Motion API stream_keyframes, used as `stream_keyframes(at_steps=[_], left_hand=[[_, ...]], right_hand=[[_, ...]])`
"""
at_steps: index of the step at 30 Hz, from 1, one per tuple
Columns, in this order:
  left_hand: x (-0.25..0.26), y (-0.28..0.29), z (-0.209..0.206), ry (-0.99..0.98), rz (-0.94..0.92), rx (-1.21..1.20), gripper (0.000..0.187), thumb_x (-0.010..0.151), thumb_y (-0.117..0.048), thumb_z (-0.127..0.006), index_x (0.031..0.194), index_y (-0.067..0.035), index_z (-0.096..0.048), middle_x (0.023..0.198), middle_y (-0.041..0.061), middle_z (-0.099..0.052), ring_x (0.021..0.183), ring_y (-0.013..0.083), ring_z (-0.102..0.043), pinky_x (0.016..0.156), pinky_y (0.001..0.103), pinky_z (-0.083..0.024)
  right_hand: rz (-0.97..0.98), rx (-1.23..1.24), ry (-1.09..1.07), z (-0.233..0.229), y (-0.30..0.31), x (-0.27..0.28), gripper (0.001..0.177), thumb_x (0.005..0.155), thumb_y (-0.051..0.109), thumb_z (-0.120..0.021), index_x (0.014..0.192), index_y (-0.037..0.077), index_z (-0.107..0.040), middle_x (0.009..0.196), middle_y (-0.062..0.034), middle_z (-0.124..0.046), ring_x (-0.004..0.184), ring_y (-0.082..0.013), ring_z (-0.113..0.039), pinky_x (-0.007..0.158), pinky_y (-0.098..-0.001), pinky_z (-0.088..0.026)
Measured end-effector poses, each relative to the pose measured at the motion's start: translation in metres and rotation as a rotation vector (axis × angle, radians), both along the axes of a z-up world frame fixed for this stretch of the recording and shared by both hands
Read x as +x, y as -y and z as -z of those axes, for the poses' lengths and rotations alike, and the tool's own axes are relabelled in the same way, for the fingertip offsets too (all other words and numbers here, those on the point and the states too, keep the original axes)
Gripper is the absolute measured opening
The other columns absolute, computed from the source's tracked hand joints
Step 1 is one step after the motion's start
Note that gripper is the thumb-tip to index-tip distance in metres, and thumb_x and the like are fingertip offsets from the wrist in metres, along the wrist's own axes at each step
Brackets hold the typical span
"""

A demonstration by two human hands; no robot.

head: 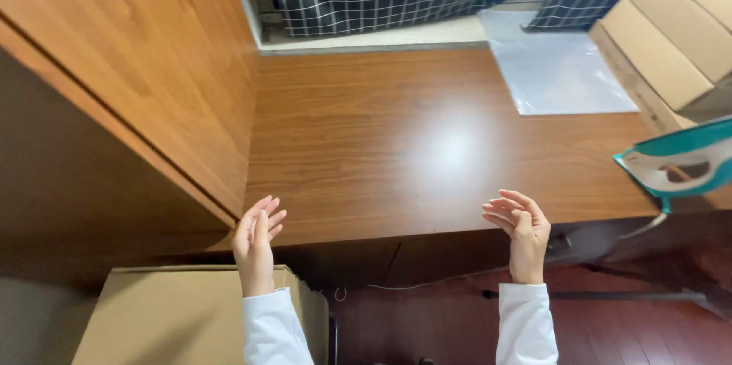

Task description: Unpacking a shirt from a shipping box and plastic bag, unfolding it, and hanging it on a garment rack.

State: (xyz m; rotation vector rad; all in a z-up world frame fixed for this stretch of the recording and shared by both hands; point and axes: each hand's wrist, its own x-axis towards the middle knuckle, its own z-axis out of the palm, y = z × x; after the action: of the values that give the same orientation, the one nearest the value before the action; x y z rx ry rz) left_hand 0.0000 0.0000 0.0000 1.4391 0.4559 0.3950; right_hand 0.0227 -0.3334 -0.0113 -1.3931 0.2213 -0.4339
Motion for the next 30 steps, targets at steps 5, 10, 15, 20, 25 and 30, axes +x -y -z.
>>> stream_keyframes(at_steps=[5,10,15,20,25,30], left_hand=[[-0.009,-0.02,0.024,0.057,-0.1,0.051,0.03,0.091,-0.018,-0.041,0.114,-0.004,-0.055,0.11,0.017,-0.06,0.095,0.0269,-0.06,0.081,0.036,-0.046],[-0.027,-0.026,0.021,0.037,-0.246,0.07,0.03,0.09,-0.019,-0.043,0.113,-0.005,-0.056,0.11,0.017,-0.06,0.096,0.0284,-0.06,0.081,0.037,-0.046],[-0.051,-0.02,0.017,0.032,-0.47,0.089,0.03,0.091,-0.022,-0.043,0.114,-0.007,-0.055,0.109,0.014,-0.061,0.097,0.0248,-0.06,0.081,0.034,-0.046],[-0.078,0.002,0.034,0.029,-0.719,0.077,0.031,0.091,-0.024,-0.045,0.115,-0.007,-0.054,0.111,0.013,-0.059,0.104,0.0248,-0.056,0.086,0.036,-0.043],[-0.114,0.043,0.042,-0.013,-0.962,0.059,0.031,0.091,-0.025,-0.047,0.115,-0.008,-0.054,0.115,0.013,-0.057,0.112,0.0273,-0.05,0.092,0.04,-0.039],[-0.16,0.087,0.043,0.0,-1.222,0.093,0.03,0.09,-0.019,-0.049,0.115,-0.005,-0.054,0.115,0.015,-0.056,0.116,0.0276,-0.046,0.097,0.04,-0.036]], right_hand=[[-0.165,-0.02,0.058,0.027,-0.017,0.043,0.031,0.082,-0.002,-0.034,0.105,-0.005,-0.055,0.059,-0.0168,-0.05,0.075,-0.0312,-0.062,0.075,-0.0438,-0.053],[-0.344,-0.038,0.05,0.032,-0.046,0.083,0.034,0.081,-0.003,-0.033,0.106,-0.003,-0.056,0.051,-0.0122,-0.045,0.071,-0.0297,-0.061,0.076,-0.0443,-0.052],[-0.543,-0.013,0.071,0.03,-0.077,0.127,0.031,0.082,-0.002,-0.034,0.104,-0.003,-0.056,0.055,-0.0166,-0.049,0.076,-0.0312,-0.061,0.076,-0.0456,-0.053],[-0.773,-0.013,0.03,0.018,-0.108,0.144,0.031,0.084,-0.001,-0.033,0.107,-0.006,-0.054,0.067,-0.0227,-0.054,0.081,-0.033,-0.061,0.077,-0.0477,-0.052],[-1.005,-0.065,-0.07,0.0,-0.127,0.132,0.033,0.085,0.001,-0.033,0.112,-0.006,-0.051,0.089,-0.0286,-0.058,0.088,-0.035,-0.06,0.079,-0.0479,-0.049],[-1.187,-0.185,-0.201,-0.007,-0.143,0.103,0.036,0.084,0.005,-0.041,0.117,-0.004,-0.05,0.106,-0.0264,-0.056,0.101,-0.0356,-0.055,0.081,-0.0483,-0.046]])
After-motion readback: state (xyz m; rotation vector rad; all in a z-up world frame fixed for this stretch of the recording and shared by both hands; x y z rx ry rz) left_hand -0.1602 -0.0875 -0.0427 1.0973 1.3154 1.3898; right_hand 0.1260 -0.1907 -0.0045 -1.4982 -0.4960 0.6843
